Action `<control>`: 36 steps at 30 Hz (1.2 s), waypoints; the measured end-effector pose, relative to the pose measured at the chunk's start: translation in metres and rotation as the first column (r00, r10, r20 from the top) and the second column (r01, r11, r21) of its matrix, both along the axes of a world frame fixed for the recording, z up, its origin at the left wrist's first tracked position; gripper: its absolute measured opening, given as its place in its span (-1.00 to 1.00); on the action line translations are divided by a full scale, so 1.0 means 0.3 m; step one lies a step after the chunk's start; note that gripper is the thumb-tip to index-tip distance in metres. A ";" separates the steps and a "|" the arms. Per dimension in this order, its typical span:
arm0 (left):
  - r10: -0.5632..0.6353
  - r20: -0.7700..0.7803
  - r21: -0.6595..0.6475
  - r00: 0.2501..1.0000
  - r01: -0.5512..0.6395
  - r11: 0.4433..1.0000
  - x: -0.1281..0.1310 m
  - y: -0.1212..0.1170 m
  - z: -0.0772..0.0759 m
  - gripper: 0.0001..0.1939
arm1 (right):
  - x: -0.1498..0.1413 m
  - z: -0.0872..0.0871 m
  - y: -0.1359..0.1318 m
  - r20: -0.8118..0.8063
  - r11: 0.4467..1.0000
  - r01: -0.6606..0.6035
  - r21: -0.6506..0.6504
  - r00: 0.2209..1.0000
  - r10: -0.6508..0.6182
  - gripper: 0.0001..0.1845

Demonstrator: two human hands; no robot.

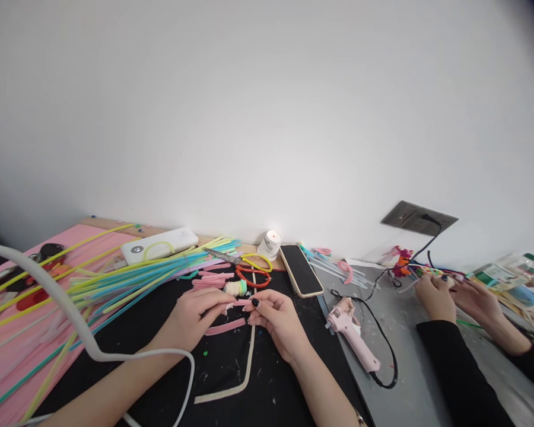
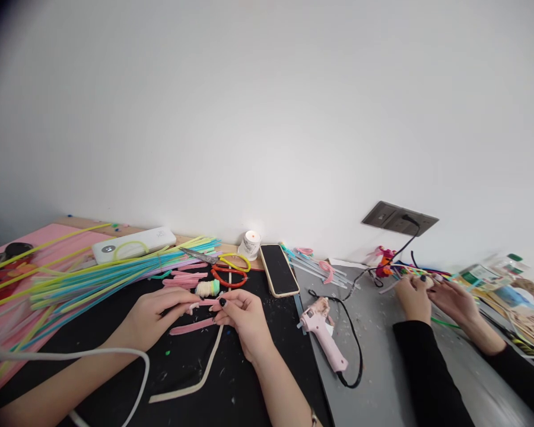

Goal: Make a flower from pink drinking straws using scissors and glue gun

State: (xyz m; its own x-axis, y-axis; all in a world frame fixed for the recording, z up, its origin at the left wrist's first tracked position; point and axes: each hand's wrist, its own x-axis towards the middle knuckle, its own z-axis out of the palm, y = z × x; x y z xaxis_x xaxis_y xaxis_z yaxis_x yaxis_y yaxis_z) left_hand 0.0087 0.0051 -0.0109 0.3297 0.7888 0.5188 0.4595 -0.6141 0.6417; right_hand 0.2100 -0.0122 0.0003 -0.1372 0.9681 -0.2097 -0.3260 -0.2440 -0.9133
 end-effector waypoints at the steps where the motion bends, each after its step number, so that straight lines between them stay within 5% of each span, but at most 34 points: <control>1: 0.002 -0.006 -0.008 1.000 -0.002 1.000 -0.001 0.000 -0.002 -0.79 | 0.001 -0.001 0.000 -0.003 1.000 0.002 -0.005 1.000 -0.002 -0.68; 18: -0.001 0.019 -0.122 1.000 0.003 0.993 0.007 -0.004 0.008 -0.80 | 0.001 -0.006 0.004 0.027 0.998 0.038 0.040 0.999 -0.039 -0.67; 36: -0.067 -0.046 -0.045 0.997 0.065 0.997 0.004 -0.006 0.005 -0.77 | 0.003 -0.006 0.001 0.028 0.999 0.006 -0.035 1.000 -0.005 -0.69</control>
